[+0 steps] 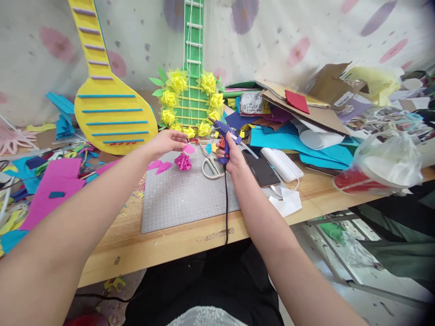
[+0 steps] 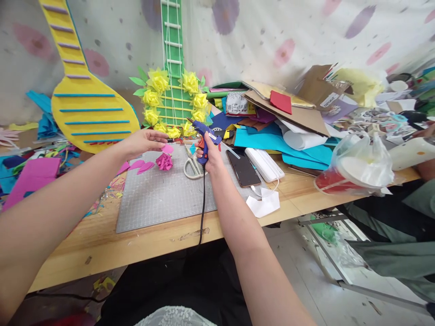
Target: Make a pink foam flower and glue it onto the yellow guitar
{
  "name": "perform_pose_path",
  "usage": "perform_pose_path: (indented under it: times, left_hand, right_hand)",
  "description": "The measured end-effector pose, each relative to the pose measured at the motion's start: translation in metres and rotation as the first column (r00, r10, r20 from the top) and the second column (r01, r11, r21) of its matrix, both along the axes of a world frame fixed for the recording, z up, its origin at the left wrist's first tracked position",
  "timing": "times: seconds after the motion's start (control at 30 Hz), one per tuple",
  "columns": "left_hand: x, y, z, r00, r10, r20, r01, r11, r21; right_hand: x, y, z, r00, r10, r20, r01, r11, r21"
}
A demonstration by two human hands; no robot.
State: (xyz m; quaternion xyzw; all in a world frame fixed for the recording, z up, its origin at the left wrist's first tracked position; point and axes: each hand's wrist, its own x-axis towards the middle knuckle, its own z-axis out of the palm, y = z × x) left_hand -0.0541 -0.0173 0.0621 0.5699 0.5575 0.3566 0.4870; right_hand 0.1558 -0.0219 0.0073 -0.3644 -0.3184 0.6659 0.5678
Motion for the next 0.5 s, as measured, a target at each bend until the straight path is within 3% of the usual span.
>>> perform_pose_path:
  times: [0.13,0.23,0.3,0.5]
  left_hand:
    - [0.004,-0.005,-0.006,0.993,0.07,-0.093,-0.068,0.997,0.021]
    - [0.003,-0.004,-0.008,0.978,0.023,-0.208,-0.019,1.0,0.021]
    - [0.003,0.003,-0.007,0.95,-0.03,-0.309,0.041,0.999,0.03]
    - [0.005,0.035,0.003,0.83,-0.269,-0.488,0.263,0.961,-0.084]
  right_hand:
    - [0.01,0.003,-0.004,0.958,-0.116,0.262,0.114,0.993,0.02]
    - [0.019,0.004,-0.007,0.824,-0.25,0.509,0.225,0.968,0.113]
    - [0.022,0.005,-0.008,0.769,-0.287,0.571,0.246,0.958,0.149]
    - [0.018,0.004,-0.011,0.733,-0.28,0.62,0.216,0.96,0.179]
